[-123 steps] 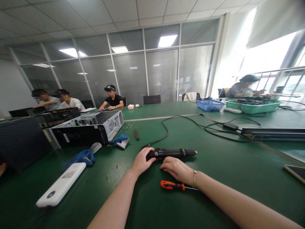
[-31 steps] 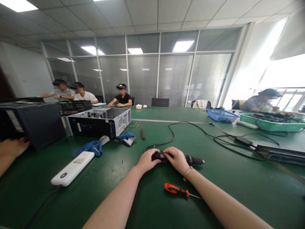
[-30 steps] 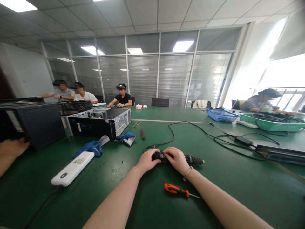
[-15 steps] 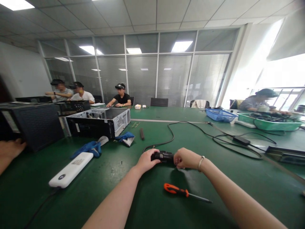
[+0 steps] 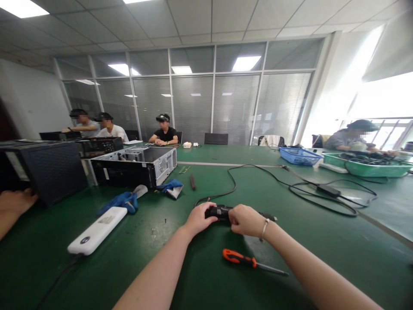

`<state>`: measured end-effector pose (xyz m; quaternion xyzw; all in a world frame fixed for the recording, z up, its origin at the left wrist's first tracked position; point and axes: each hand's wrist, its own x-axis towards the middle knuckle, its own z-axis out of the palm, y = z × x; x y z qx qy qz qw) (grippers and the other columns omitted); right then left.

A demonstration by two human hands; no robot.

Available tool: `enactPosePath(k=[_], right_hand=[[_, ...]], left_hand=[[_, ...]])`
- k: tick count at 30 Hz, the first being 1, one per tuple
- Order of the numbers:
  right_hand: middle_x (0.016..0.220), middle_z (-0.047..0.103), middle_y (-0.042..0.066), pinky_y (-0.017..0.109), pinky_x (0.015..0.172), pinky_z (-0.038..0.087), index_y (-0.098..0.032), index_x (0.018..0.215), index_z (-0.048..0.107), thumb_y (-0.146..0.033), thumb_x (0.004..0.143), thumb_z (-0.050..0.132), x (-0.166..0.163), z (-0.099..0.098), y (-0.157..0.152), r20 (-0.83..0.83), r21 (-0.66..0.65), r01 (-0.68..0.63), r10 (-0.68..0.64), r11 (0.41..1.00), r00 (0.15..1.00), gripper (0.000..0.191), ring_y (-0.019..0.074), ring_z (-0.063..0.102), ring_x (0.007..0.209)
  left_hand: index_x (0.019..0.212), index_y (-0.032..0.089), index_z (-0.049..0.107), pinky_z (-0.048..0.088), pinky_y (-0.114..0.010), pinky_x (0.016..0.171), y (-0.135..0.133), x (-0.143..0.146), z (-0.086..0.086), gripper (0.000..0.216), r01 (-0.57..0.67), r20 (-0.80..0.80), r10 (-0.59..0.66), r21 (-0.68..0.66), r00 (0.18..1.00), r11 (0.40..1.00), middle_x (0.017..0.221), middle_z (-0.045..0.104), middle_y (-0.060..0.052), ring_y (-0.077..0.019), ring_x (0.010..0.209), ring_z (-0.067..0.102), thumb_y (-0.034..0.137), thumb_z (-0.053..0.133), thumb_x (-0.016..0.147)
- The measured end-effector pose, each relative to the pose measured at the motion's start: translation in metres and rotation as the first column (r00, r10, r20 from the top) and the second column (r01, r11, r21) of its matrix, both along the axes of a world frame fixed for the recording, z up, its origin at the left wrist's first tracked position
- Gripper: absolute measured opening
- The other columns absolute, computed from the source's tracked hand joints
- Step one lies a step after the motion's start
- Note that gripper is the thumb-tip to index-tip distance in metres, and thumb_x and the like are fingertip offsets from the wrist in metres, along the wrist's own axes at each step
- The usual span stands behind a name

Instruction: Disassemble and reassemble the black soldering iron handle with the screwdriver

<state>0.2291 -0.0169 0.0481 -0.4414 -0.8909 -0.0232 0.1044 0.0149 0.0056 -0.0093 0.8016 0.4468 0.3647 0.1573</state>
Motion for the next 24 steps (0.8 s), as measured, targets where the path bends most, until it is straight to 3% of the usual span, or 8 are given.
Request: enactPosePath(k=[4, 8, 18, 24], right_hand=[[0.058, 0.061, 0.0, 0.022, 0.05, 0.033, -0.02, 0.062, 0.061, -0.012, 0.064, 0.053, -0.004, -0.001, 0.006, -0.189, -0.012, 0.004, -0.006, 1.0, 0.982, 0.012, 0.0121, 0.051, 0.052], [0.06, 0.06, -0.002, 0.02, 0.053, 0.034, -0.019, 0.065, 0.06, -0.01, 0.065, 0.054, -0.006, -0.008, 0.013, -0.276, -0.041, -0.023, 0.011, 0.999, 0.961, 0.011, 0.0107, 0.05, 0.054], [0.073, 0.059, 0.001, 0.021, 0.063, 0.037, -0.02, 0.077, 0.065, -0.015, 0.075, 0.054, -0.011, -0.017, 0.011, -0.273, -0.001, -0.09, 0.086, 0.996, 0.958, 0.012, 0.0114, 0.052, 0.065], [0.073, 0.059, 0.001, 0.022, 0.063, 0.037, -0.02, 0.077, 0.065, -0.019, 0.08, 0.054, -0.013, -0.017, 0.009, -0.227, -0.033, -0.059, 0.05, 0.998, 0.973, 0.012, 0.0123, 0.053, 0.066]], left_hand=[[0.112, 0.024, 0.059, 0.044, -0.032, 0.093, 0.0, 0.0, 0.0, 0.044, 0.003, -0.001, -0.003, -0.006, 1.0, 1.0, 0.113, 0.065, -0.002, -0.0222, 0.104, 0.059, 0.025, 0.072, 0.069], [0.111, 0.024, 0.059, 0.044, -0.032, 0.093, 0.0, -0.001, -0.001, 0.044, 0.004, 0.003, -0.004, -0.007, 1.0, 1.0, 0.113, 0.065, -0.002, -0.0225, 0.104, 0.059, 0.026, 0.072, 0.069], [0.113, 0.023, 0.059, 0.044, -0.032, 0.094, 0.0, -0.001, -0.001, 0.045, 0.012, 0.001, -0.012, 0.003, 1.0, 1.0, 0.113, 0.065, -0.002, -0.0221, 0.103, 0.059, 0.028, 0.073, 0.07], [0.113, 0.023, 0.059, 0.043, -0.033, 0.094, -0.002, -0.001, 0.001, 0.045, 0.009, -0.01, -0.009, -0.008, 1.0, 1.0, 0.114, 0.065, -0.002, -0.0225, 0.105, 0.059, 0.027, 0.072, 0.071]])
